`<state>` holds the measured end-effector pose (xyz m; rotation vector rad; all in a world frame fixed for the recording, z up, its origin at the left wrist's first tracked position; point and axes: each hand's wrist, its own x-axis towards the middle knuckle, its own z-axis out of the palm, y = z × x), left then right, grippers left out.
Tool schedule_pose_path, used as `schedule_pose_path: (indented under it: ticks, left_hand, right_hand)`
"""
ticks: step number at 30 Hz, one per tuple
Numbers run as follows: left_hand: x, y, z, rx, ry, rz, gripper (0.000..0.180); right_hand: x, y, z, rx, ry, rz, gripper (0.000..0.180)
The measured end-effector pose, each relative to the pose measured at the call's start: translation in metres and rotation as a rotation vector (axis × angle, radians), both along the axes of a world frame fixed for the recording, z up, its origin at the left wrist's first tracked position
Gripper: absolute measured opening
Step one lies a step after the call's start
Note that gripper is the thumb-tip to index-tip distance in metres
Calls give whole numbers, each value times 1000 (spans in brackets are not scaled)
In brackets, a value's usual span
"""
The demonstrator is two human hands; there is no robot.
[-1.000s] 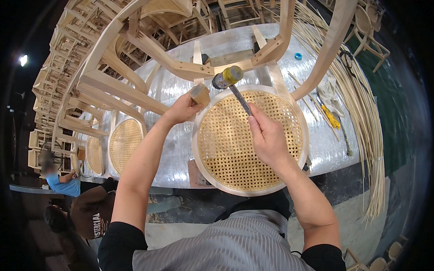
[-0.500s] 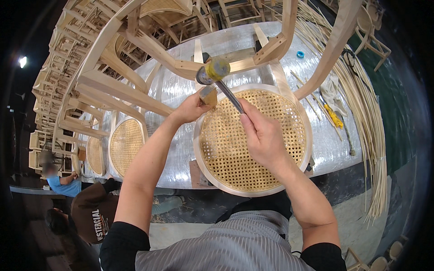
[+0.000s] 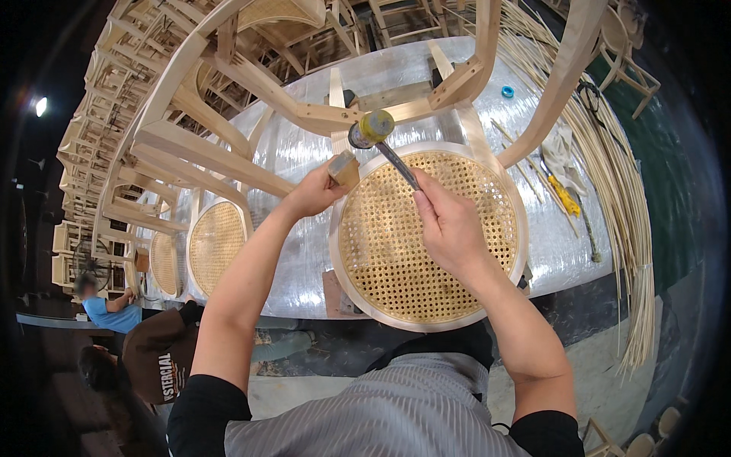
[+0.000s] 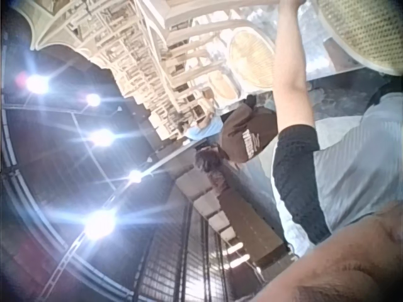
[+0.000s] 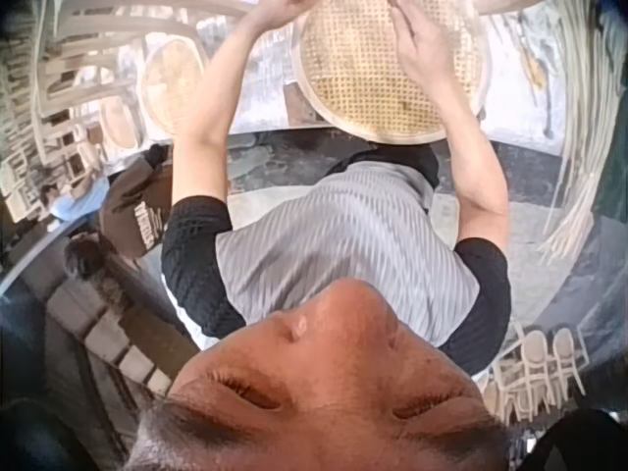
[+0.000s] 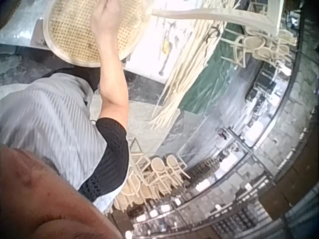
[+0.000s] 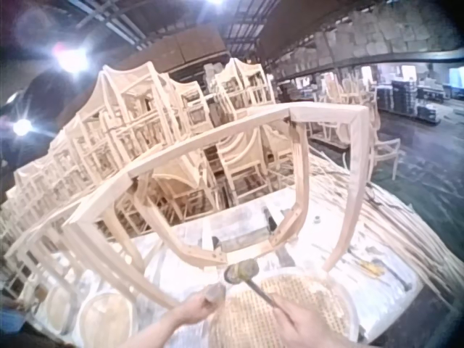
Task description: The person secures a woven cane seat into a wooden chair frame using a hammer and a wooden block, tapping around the perimeter to seat the cane. They wipe the seat with a cloth, flip the chair upright, then return it to the workbench and continue tapping the cane edges.
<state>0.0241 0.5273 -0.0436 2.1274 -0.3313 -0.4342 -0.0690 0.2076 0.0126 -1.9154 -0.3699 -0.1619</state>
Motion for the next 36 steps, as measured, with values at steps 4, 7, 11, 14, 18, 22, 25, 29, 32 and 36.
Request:
schedule_pose_path:
  ticks: [4,7,11,14,18,22,25,29,32,36]
  left_hand:
    - [-6,-11,8,27,30,-22,57]
    - [-9,-13,8,37,9,-2,56]
    - [-19,-2,0,48,-133,21,60]
    - [-23,-3,-1,-40,-124,46,62]
    - [-17,-24,16,79,-15,28,56]
    - [-22,-22,21,234,-111,26,58]
    - [-36,-2,7,117,-127,81,57]
    - [-22,-26,18,271,-54,8,58]
    - [-29,-6,10,280,-81,17,58]
    - [-41,-12,13,140,-84,56,57]
  right_hand:
    - [1,-1,-18,8,-87,5,34]
    - [0,6,-16,48,-162,25,35]
    - [-6,15,27,67,-105,74,38]
    - [-12,20,47,118,-123,71,39]
    - [-2,18,-21,-105,-278,32,38]
    - [10,7,-18,-180,-32,46,36]
    - [-3,20,22,58,25,25,35]
    - [-6,26,-22,71,-253,-35,36]
    - [-6,21,-34,-173,-75,132,37]
    - [-18,20,5,26,-65,45,38]
